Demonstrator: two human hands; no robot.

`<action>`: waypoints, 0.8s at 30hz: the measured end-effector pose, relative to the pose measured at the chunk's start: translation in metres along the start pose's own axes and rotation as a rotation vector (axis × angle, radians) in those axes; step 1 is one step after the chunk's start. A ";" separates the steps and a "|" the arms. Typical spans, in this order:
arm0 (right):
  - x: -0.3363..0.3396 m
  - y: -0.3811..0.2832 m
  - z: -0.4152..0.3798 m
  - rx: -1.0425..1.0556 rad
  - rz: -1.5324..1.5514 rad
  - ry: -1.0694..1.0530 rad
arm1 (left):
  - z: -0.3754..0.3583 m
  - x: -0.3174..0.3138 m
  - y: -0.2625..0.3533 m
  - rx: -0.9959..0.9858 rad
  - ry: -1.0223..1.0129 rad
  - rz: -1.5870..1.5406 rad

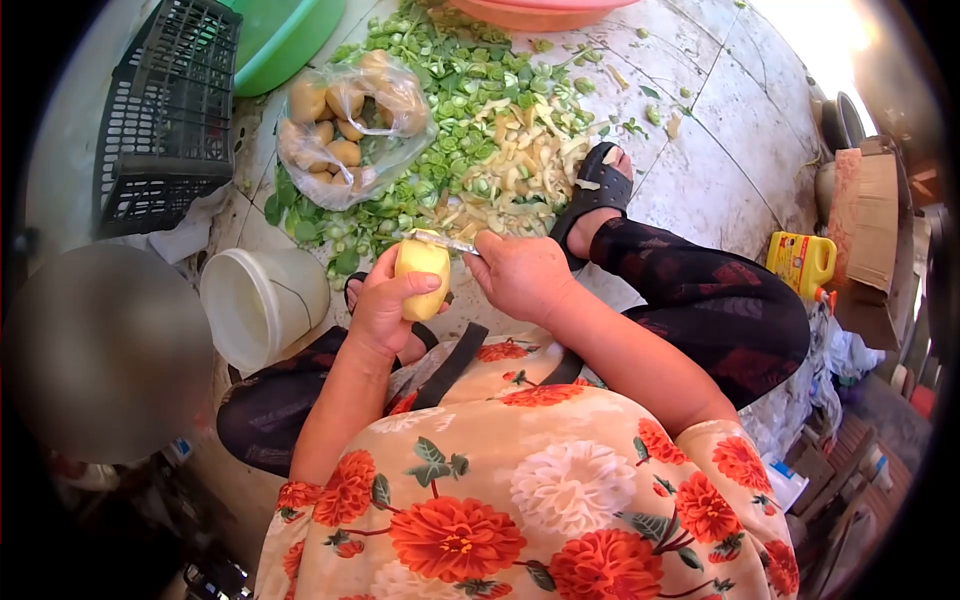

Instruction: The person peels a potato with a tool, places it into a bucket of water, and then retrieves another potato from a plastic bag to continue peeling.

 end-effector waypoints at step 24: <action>0.013 0.011 0.000 -0.001 0.273 0.141 | -0.001 -0.011 0.012 -0.112 -0.063 0.008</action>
Point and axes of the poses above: each hand's wrist, its own z-axis towards the middle knuckle, its own x-axis out of the back of the hand, y = z × x, the point moved 7 cm from there along z, towards the middle knuckle
